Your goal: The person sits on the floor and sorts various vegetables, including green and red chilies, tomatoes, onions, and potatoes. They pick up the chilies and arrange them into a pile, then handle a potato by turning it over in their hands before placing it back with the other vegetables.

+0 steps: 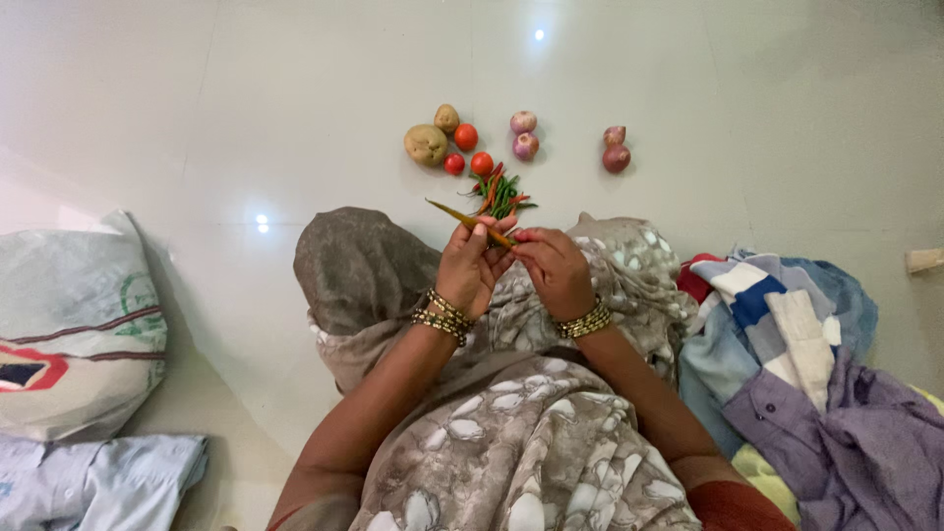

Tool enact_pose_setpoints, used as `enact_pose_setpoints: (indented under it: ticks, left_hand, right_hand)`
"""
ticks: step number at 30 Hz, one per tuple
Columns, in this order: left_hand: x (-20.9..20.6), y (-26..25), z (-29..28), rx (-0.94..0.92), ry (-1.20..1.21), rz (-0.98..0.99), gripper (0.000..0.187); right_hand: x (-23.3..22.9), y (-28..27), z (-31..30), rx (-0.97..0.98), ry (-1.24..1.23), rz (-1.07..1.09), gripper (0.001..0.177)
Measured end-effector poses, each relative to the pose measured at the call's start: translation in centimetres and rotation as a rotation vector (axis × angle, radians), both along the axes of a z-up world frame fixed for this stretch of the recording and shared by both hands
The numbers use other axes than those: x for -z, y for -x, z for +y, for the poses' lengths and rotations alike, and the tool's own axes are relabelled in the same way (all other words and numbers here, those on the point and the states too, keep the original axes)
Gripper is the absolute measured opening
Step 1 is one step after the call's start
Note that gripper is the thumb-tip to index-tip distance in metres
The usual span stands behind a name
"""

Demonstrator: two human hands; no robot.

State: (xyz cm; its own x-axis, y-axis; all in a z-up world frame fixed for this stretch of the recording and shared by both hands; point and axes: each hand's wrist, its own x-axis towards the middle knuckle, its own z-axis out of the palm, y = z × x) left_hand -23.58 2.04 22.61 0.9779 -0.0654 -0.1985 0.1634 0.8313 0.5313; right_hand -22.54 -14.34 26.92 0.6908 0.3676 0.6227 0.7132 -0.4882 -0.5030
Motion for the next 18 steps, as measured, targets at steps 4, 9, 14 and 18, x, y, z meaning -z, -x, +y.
enact_pose_setpoints:
  ticks: [4,9,14,18]
  left_hand:
    - [2.7,-1.4,-0.4,-0.016,0.043,-0.009,0.015]
    - [5.7,-2.9,-1.6,-0.005,0.011,0.079,0.019]
    - [6.8,-3.3,-2.6,-0.004,-0.01,0.065,0.019]
    - [5.9,-3.2,-2.4,0.008,-0.087,0.174,0.016]
  right_hand:
    - [2.6,-1.2,-0.4,0.046,0.092,-0.039,0.017]
    - [4.3,-3.0,-0.7,0.09,0.13,0.088,0.023]
    - [4.9,-4.2,-1.8,0.126,0.231,0.224,0.028]
    - [4.9,-4.5,-2.9,0.15,0.177,0.21,0.025]
